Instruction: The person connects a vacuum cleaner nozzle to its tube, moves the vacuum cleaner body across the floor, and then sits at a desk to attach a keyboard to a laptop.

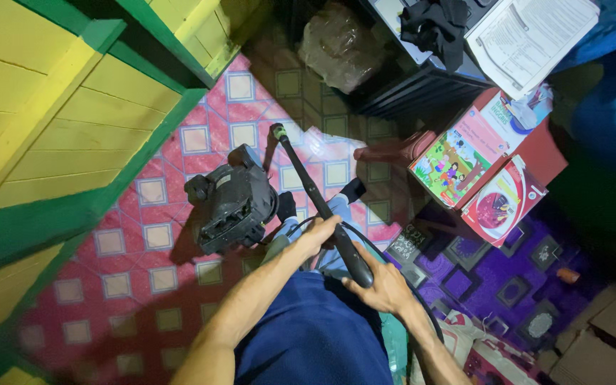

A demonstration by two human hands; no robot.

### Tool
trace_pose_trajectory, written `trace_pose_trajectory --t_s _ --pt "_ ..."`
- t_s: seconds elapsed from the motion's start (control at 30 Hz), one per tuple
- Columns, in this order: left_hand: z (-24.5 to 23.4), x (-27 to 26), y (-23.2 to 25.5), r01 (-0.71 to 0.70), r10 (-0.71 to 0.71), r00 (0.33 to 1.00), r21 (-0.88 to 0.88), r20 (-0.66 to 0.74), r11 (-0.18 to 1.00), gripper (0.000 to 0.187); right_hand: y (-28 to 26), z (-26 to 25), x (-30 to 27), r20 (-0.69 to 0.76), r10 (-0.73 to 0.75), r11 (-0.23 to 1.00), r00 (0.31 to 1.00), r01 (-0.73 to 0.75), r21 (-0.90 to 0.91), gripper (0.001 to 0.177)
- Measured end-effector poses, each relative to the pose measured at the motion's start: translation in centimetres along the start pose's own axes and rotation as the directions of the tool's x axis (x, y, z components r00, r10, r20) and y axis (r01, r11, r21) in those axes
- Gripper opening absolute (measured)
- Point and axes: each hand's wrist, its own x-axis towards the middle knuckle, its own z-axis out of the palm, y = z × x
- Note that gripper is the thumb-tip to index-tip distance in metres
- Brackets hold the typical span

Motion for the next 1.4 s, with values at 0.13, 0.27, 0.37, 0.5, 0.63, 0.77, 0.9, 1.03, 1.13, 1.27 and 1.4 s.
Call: trace_pose_trajectory --t_s 0.13,0.27,0.37,0.5,0.63,0.77,0.9,1.03,1.13,1.27,1.4 --pt "-1.5 2.9 -0.5 0.007 -0.008 0.999 -0.053 -0.031 0.999 0.041 -0.4 0.1 1.8 -0.075 -0.141 0.99 0.987 0.142 0.006 0.094" --pt "-3.1 5.1 -0.7 -0.107 0.094 0.983 -0.077 -0.157 0.991 0.042 -1.9 0.3 3.4 -0.032 -0.088 0.996 0.996 0.087 -0.024 0.095" --pt "-4.7 5.8 -0.5 -0.105 0.08 0.988 -0.197 -0.132 0.975 0.038 -2.9 0.9 4.4 -0.057 -0.124 0.992 0.991 0.122 -0.042 0.095" --pt "-6.0 6.5 -0.5 -0.149 0.117 0.983 -0.241 -0.141 0.959 0.037 -3.9 1.9 4.9 -0.068 -0.118 0.991 0.991 0.113 -0.074 0.095" --pt "-6.5 5.1 -0.5 -0.123 0.094 0.979 -0.155 -0.18 0.98 0.037 -4.5 2.9 4.5 -0.071 -0.085 0.994 0.994 0.079 -0.079 0.094" --pt "-5.3 3.4 -0.7 -0.128 0.112 0.986 -0.131 -0.121 0.983 0.036 -4.0 3.4 3.0 -0.105 -0.08 0.997 0.991 0.081 0.007 0.092" --pt "-3.1 0.9 -1.2 -0.021 0.02 1.0 -0.064 -0.008 0.998 0.037 -2.7 3.0 0.3 -0.119 -0.027 1.0 0.993 0.027 -0.001 0.091" --pt "-1.0 -0.9 -1.8 0.034 -0.044 0.995 0.112 0.086 0.993 0.036 -1.7 2.2 -2.9 -0.03 0.109 0.994 0.994 -0.109 -0.016 0.089" --pt "0.2 -2.1 -3.4 0.004 -0.021 0.995 0.176 0.098 0.984 0.038 -1.1 2.4 -4.4 -0.055 0.09 0.996 0.994 -0.09 0.01 0.092" --pt "0.1 -2.5 -4.0 0.076 -0.097 0.989 0.179 0.113 0.981 0.038 -1.1 2.7 -5.0 -0.006 0.133 0.991 0.991 -0.133 0.011 0.096" --pt "-0.3 -1.4 -3.9 0.041 -0.048 0.998 0.221 0.029 0.975 0.039 -1.6 2.6 -4.4 -0.015 0.094 0.992 0.995 -0.092 0.081 0.092"
